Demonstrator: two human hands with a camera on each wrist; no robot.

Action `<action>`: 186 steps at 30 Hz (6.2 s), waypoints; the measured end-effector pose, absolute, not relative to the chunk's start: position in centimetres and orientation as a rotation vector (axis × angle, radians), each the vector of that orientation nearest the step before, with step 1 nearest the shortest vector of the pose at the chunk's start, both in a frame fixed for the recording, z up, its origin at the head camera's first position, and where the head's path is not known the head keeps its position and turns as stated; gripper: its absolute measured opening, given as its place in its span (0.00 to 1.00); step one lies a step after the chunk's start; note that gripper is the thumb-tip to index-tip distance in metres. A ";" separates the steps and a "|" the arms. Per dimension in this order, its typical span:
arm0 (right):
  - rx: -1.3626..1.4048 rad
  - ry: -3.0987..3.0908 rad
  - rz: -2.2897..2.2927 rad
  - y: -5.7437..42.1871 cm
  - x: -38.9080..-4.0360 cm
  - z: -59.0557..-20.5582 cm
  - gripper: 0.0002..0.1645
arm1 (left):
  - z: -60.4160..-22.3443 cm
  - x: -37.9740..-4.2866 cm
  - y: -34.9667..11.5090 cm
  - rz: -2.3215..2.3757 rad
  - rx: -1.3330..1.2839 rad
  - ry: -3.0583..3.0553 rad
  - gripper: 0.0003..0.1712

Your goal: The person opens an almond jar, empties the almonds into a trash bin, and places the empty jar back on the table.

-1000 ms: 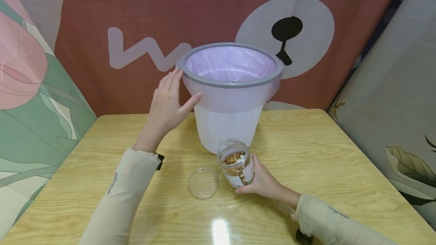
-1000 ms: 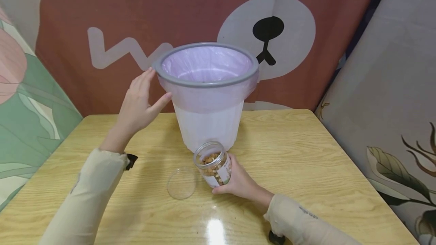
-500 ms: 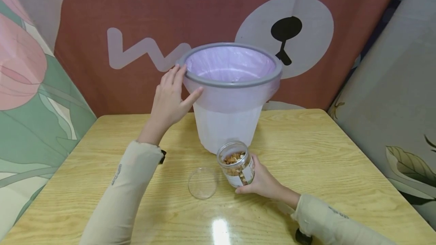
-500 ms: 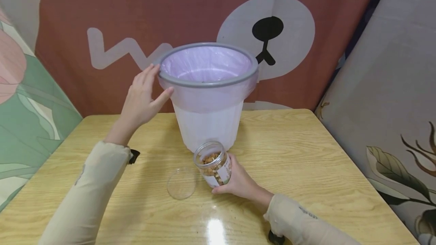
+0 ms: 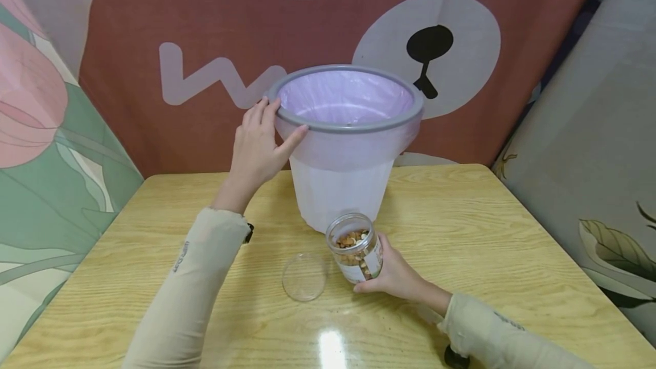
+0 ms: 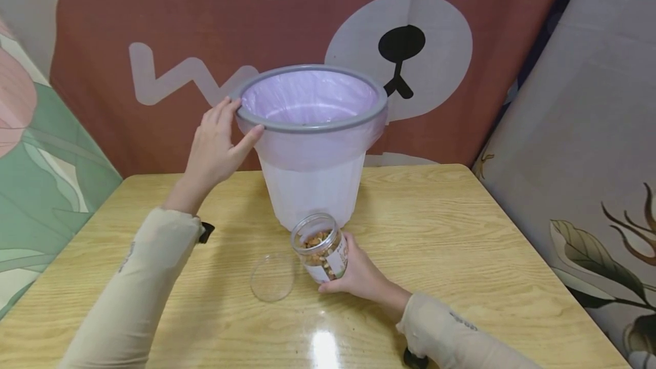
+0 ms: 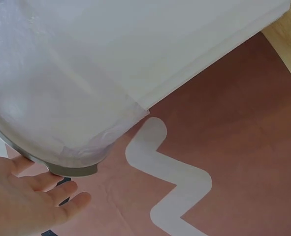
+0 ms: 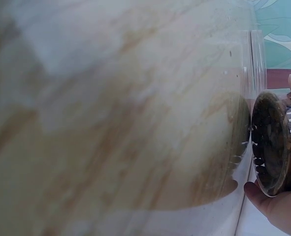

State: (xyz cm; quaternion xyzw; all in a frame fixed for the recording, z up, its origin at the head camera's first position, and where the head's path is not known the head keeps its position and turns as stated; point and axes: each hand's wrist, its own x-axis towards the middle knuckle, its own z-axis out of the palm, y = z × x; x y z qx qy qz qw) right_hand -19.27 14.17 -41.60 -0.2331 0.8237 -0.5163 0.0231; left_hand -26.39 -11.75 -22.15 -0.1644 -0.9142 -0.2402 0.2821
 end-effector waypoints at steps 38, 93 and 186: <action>-0.636 2.738 -1.652 13.9 -19.0 -40.4 0.59 | -22.4 -26.6 -11.3 -0.756 -0.424 -2.377 0.43; -0.881 3.171 -1.614 18.5 -18.5 -25.4 0.58 | -22.6 -26.5 -11.5 -0.754 -0.413 -2.366 0.43; -0.849 3.510 -0.434 18.1 -25.1 -11.8 0.62 | -22.6 -26.3 -11.7 -0.790 -0.421 -2.386 0.44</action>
